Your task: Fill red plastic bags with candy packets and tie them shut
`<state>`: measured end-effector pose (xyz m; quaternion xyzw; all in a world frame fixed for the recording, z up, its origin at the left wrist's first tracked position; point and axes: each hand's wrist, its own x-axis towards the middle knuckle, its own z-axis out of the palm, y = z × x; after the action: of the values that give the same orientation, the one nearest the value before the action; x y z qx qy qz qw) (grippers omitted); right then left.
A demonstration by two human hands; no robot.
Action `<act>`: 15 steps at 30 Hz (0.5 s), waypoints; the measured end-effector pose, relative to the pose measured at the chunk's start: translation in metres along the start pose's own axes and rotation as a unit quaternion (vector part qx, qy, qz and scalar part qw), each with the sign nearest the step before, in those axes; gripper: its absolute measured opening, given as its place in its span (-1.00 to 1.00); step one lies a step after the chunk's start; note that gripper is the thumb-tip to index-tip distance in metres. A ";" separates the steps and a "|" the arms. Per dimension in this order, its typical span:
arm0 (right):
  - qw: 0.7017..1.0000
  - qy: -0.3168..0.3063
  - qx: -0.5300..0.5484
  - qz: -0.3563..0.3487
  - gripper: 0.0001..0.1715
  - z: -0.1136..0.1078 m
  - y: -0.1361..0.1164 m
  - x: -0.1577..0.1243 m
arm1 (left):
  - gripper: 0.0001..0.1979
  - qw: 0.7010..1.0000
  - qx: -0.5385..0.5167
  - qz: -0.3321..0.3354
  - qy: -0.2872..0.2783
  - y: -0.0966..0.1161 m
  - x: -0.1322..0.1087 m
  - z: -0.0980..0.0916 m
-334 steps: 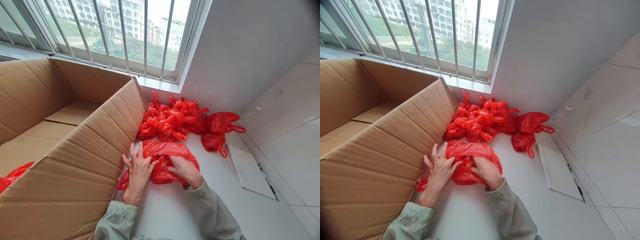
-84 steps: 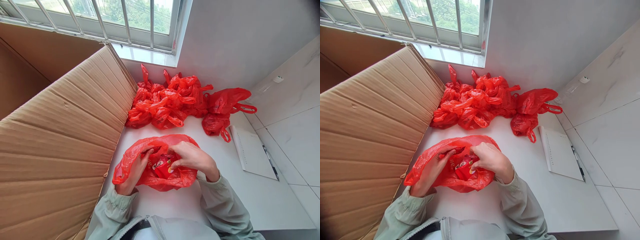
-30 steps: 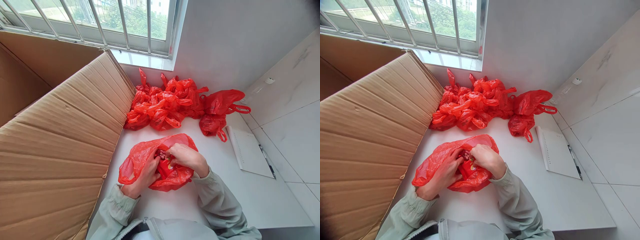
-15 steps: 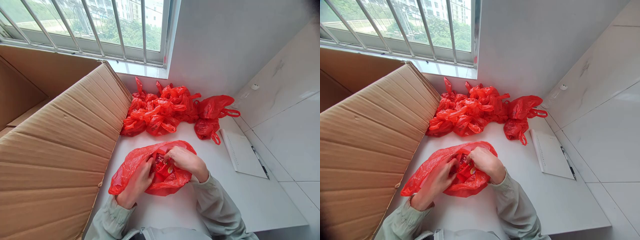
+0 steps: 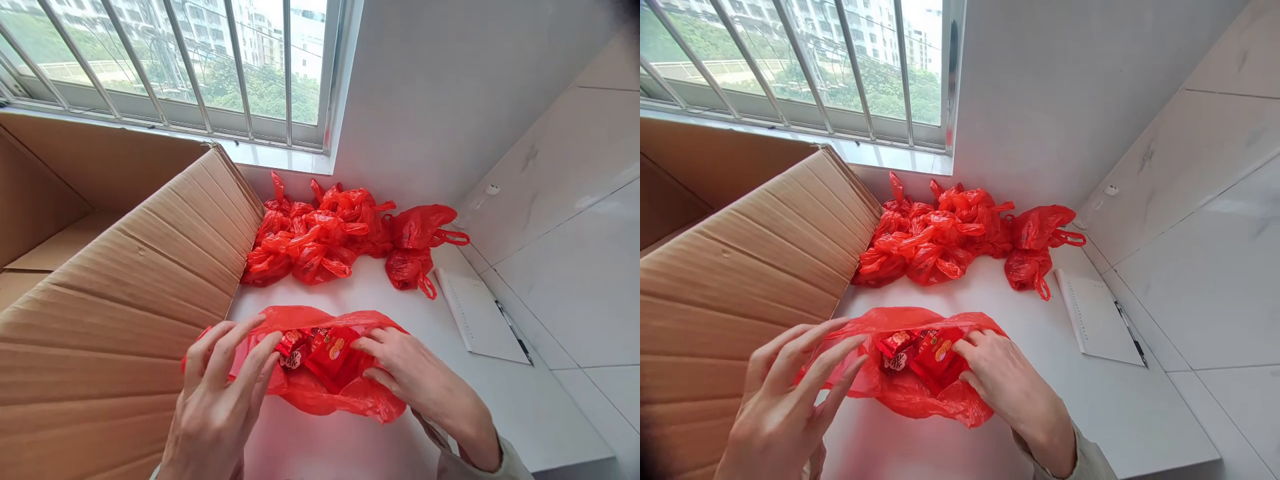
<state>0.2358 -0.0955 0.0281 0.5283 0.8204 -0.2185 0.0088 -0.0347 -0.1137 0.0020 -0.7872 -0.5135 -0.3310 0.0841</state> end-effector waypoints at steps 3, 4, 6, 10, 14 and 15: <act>0.997 0.005 -0.056 0.048 -0.63 0.006 -0.003 -0.012 | -0.53 0.997 0.073 -0.039 0.002 -0.004 -0.003 0.006; 0.996 0.014 -0.073 0.056 -0.64 0.009 -0.004 -0.013 | -0.50 0.996 0.074 -0.052 -0.016 -0.005 -0.004 0.007; 0.993 0.031 -0.098 0.064 -0.63 0.016 -0.004 -0.014 | -0.53 0.991 0.055 -0.097 -0.077 -0.006 -0.008 0.003; 0.991 0.017 -0.115 0.066 -0.74 0.032 0.003 -0.018 | -0.70 0.970 0.000 -0.200 -0.138 -0.006 -0.010 -0.015; 0.993 0.040 -0.113 -0.017 -0.84 0.034 0.012 -0.031 | -0.75 0.912 -0.243 -0.298 -0.141 0.002 0.005 -0.018; 0.990 0.061 -0.113 -0.056 -0.83 0.029 0.013 -0.034 | -0.73 0.872 -0.327 -0.337 -0.136 0.007 0.010 -0.016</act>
<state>0.2560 -0.1307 0.0055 0.4894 0.8672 -0.0918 0.0066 -0.0333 -0.1170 0.0218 -0.5859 -0.6168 -0.3776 -0.3656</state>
